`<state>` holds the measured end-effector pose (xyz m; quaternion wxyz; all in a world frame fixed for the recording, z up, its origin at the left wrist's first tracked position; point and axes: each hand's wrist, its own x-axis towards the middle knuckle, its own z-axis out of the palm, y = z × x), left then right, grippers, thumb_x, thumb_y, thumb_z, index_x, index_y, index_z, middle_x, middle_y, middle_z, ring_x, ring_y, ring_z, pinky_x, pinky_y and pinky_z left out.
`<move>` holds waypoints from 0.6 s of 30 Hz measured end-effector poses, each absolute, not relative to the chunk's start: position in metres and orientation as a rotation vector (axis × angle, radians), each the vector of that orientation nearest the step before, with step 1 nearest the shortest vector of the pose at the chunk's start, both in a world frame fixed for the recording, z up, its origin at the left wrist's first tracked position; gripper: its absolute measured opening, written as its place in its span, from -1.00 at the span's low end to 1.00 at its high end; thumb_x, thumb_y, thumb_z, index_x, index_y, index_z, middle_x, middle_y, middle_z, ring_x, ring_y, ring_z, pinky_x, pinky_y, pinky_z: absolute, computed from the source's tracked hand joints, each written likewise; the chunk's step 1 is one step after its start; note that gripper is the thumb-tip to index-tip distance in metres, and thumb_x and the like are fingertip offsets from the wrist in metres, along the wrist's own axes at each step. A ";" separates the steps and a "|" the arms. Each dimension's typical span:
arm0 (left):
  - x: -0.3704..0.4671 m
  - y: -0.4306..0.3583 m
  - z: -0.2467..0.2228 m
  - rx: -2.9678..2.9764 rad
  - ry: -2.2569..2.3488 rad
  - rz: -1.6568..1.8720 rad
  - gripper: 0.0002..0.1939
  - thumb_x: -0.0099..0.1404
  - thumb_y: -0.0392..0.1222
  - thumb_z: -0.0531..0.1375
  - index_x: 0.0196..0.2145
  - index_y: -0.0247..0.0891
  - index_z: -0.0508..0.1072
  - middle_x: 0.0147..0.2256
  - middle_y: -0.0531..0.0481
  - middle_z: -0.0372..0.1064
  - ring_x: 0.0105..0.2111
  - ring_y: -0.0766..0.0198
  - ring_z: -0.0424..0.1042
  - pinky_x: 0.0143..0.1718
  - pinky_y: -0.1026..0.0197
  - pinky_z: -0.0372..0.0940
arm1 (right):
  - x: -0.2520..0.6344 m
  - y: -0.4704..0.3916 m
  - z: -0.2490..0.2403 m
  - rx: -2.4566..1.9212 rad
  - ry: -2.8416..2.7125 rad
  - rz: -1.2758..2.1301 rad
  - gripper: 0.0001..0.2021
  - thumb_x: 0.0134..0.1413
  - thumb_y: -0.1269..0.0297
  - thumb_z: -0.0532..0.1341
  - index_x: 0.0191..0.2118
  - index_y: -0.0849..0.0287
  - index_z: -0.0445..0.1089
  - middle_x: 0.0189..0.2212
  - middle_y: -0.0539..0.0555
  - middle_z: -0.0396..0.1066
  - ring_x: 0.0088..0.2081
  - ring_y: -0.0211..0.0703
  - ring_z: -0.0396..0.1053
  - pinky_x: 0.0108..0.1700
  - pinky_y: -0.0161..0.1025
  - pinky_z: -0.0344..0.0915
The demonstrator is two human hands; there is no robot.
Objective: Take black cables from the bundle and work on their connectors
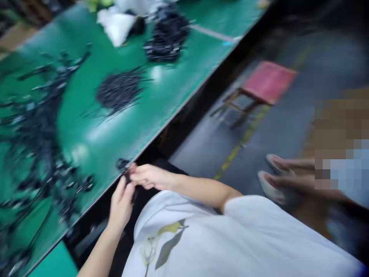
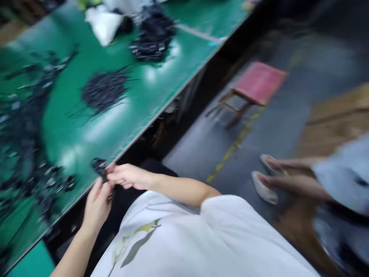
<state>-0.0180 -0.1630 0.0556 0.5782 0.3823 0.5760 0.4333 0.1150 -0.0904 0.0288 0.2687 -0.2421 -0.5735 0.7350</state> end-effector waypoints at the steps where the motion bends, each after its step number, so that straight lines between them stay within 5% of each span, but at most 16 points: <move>1: -0.020 -0.164 0.055 0.830 1.326 1.063 -0.64 0.29 -0.05 0.23 0.03 -0.12 0.45 0.09 -0.06 0.37 0.11 0.12 0.31 0.17 0.13 0.15 | 0.115 -0.088 0.024 -0.716 -1.412 2.153 -0.75 0.27 0.15 0.01 -0.28 0.21 0.29 -0.65 -0.18 -0.08 -0.67 -0.40 -0.15 -0.62 -0.40 -0.10; 3: -0.023 -0.158 0.054 0.734 1.277 1.134 -0.66 0.28 -0.08 0.25 -0.01 -0.18 0.46 0.02 -0.10 0.41 0.04 0.12 0.36 0.10 0.13 0.21 | 0.117 -0.082 0.020 -0.842 -1.334 2.315 -0.70 0.20 0.08 0.09 -0.38 0.23 0.31 -0.66 -0.16 -0.07 -0.65 -0.41 -0.14 -0.61 -0.39 -0.14; 6: -0.030 -0.148 0.055 0.619 1.253 1.257 -0.72 0.29 -0.09 0.25 -0.08 -0.21 0.41 -0.31 0.00 0.43 -0.32 0.29 0.43 -0.24 0.27 0.31 | 0.125 -0.075 0.027 -0.875 -1.666 2.117 -0.68 0.16 0.12 0.16 -0.48 0.26 0.38 -0.61 -0.05 0.18 -0.56 -0.38 0.09 -0.49 -0.37 0.02; 10: -0.037 -0.148 0.054 0.527 1.241 1.236 -0.66 0.33 0.09 0.16 -0.28 -0.28 0.37 -0.63 0.25 -0.08 -0.70 0.50 -0.12 -0.68 0.41 -0.12 | 0.125 -0.072 0.038 -0.899 -1.798 1.694 -0.77 0.21 0.16 0.13 -0.21 0.19 0.43 -0.28 0.06 0.39 -0.28 -0.25 0.31 -0.20 -0.29 0.22; 13: -0.033 -0.153 0.050 0.672 1.317 1.042 -0.52 0.30 0.24 0.11 -0.43 -0.28 0.30 -0.65 0.25 -0.13 -0.69 0.49 -0.19 -0.68 0.38 -0.21 | 0.113 -0.080 0.039 -0.821 -1.683 1.780 -0.67 0.22 0.06 0.13 -0.05 0.18 0.35 -0.13 0.13 0.37 -0.15 -0.17 0.34 -0.11 -0.23 0.28; 16: -0.031 -0.155 0.047 0.904 1.407 0.840 -0.52 0.32 0.25 0.06 -0.35 -0.27 0.36 -0.60 0.13 0.12 -0.63 0.40 0.09 -0.61 0.33 0.04 | 0.100 -0.080 0.035 -0.721 -1.473 2.119 -0.59 0.21 -0.09 0.07 -0.21 0.22 0.34 -0.33 0.09 0.38 -0.32 -0.21 0.35 -0.25 -0.25 0.33; 18: -0.034 -0.155 0.045 1.016 1.387 0.738 -0.55 0.36 0.21 0.03 -0.19 -0.26 0.40 -0.42 -0.02 0.37 -0.44 0.27 0.34 -0.38 0.22 0.29 | 0.101 -0.059 0.033 -0.701 -1.350 2.166 -0.53 0.22 -0.16 0.00 -0.33 0.22 0.28 -0.48 0.03 0.30 -0.43 -0.25 0.32 -0.30 -0.24 0.34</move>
